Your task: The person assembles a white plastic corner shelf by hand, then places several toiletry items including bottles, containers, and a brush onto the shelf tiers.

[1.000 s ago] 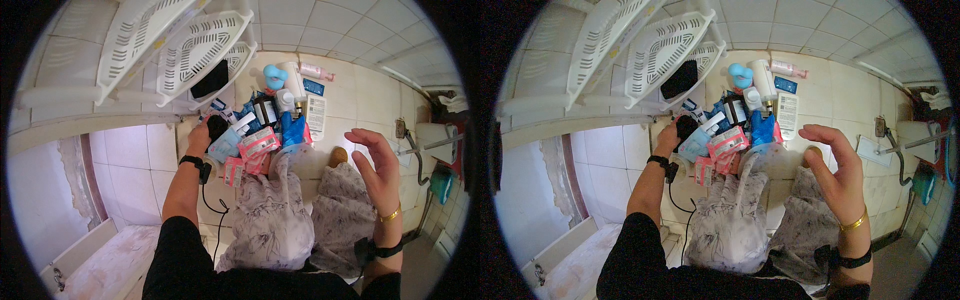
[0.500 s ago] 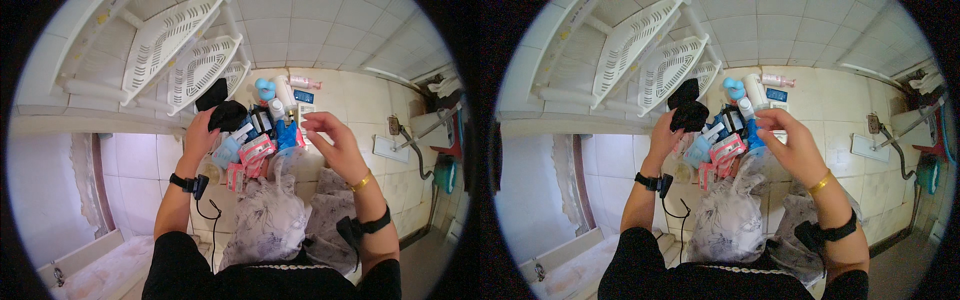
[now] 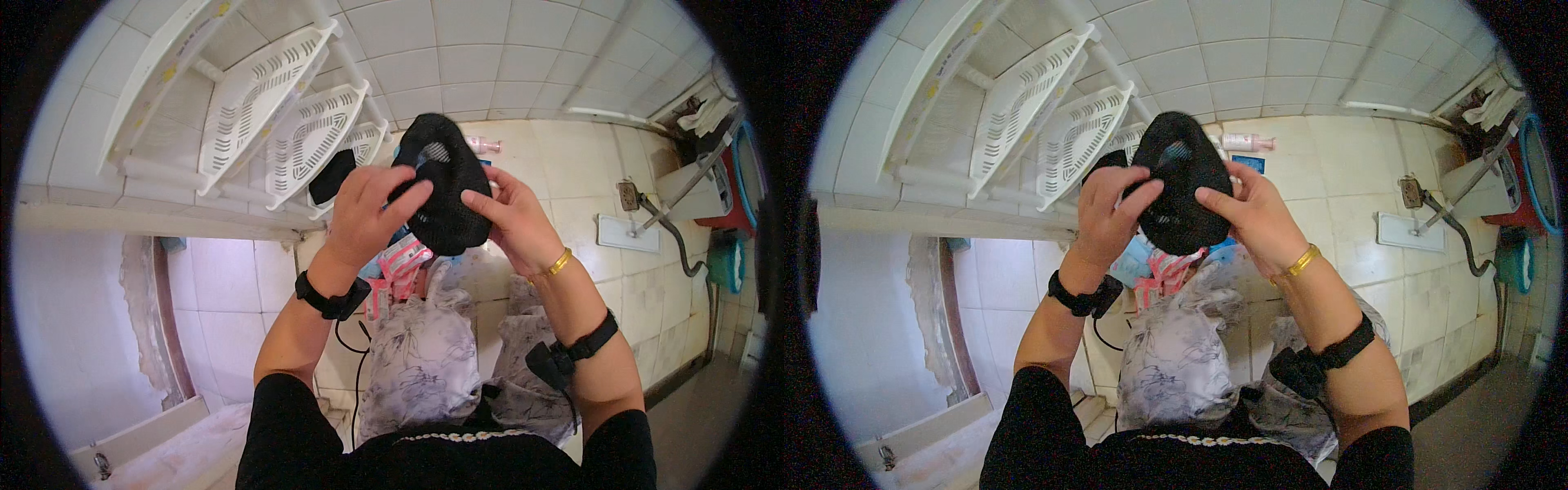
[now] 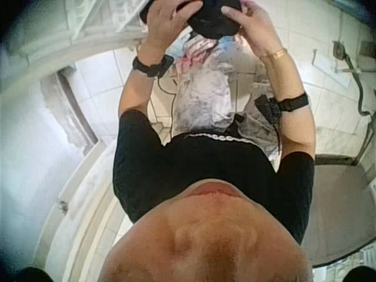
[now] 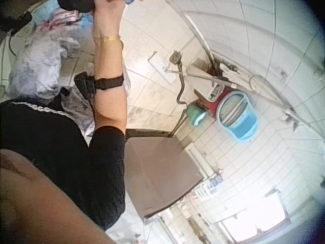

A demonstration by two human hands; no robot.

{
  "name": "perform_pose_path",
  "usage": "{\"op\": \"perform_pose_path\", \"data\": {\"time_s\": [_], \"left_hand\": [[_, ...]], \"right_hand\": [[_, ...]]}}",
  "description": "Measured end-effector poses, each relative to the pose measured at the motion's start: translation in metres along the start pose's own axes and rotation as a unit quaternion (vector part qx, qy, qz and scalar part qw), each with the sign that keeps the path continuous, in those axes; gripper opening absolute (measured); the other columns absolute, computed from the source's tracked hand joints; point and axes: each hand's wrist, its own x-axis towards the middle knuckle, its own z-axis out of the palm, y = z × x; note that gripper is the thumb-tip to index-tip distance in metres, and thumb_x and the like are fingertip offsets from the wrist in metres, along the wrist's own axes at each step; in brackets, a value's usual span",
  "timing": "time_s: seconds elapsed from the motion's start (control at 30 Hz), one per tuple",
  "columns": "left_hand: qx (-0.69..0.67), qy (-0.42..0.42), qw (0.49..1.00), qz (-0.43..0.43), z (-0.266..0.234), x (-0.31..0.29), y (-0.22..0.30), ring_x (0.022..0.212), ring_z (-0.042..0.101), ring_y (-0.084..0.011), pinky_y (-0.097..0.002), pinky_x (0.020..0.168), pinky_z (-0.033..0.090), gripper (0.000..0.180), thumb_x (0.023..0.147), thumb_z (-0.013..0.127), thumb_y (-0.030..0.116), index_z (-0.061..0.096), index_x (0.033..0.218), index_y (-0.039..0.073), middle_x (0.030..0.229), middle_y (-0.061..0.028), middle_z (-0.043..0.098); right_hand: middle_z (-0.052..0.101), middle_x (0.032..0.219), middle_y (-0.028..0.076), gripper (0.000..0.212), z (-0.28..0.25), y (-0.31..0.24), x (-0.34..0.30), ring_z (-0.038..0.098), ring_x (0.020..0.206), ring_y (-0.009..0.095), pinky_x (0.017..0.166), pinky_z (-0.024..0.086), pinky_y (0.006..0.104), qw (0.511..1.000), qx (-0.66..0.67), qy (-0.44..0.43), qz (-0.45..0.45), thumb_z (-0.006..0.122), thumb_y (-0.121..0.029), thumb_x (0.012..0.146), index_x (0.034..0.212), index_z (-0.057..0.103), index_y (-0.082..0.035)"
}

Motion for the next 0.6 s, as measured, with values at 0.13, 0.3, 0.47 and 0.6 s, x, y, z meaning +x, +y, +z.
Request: {"op": "perform_pose_path", "data": {"time_s": [0.13, 0.3, 0.47, 0.6], "left_hand": [[-0.003, -0.009, 0.990, -0.138, 0.023, -0.003, -0.005, 0.122, 0.075, -0.0346, -0.0444, 0.103, 0.061, 0.053, 0.103, 0.075, 0.003, 0.069, 0.155, 0.011, 0.147, -0.0170, 0.073], [-0.461, -0.045, 0.801, -0.380, 0.032, -0.012, -0.002, 0.132, 0.074, -0.0268, -0.0414, 0.117, 0.057, 0.071, 0.119, 0.071, 0.027, 0.041, 0.180, 0.004, 0.164, -0.0212, 0.064], [-0.516, -0.066, 0.753, -0.402, 0.030, -0.009, -0.005, 0.155, 0.057, -0.0218, -0.0406, 0.132, 0.046, 0.081, 0.107, 0.082, 0.003, 0.044, 0.178, 0.006, 0.171, -0.0120, 0.056], [-0.548, -0.095, 0.718, -0.419, 0.042, -0.054, -0.034, 0.147, 0.062, -0.0192, -0.0372, 0.126, 0.053, 0.076, 0.105, 0.078, -0.007, 0.052, 0.175, 0.009, 0.165, -0.0099, 0.059]], "right_hand": [[0.082, 0.130, 0.019, 0.072, -0.010, -0.005, 0.008, 0.082, 0.115, 0.025, 0.097, 0.069, 0.0378, 0.991, 0.034, 0.100, -0.087, 0.083, 0.001, 0.106, 0.166, 0.044, 0.007], [0.080, 0.134, 0.020, 0.080, -0.004, 0.008, 0.029, 0.080, 0.121, 0.026, 0.104, 0.067, 0.0384, 0.980, 0.032, 0.150, -0.124, 0.084, 0.002, 0.105, 0.169, 0.037, 0.006], [0.078, 0.137, 0.020, 0.080, 0.015, 0.023, 0.046, 0.078, 0.125, 0.026, 0.108, 0.065, 0.0391, 0.987, 0.022, 0.120, -0.102, 0.085, 0.001, 0.104, 0.169, 0.038, 0.006], [0.075, 0.142, 0.019, 0.077, 0.027, 0.032, 0.058, 0.074, 0.126, 0.023, 0.109, 0.061, 0.0385, 0.988, -0.030, 0.139, -0.059, 0.084, -0.006, 0.106, 0.170, 0.041, 0.003]]}}
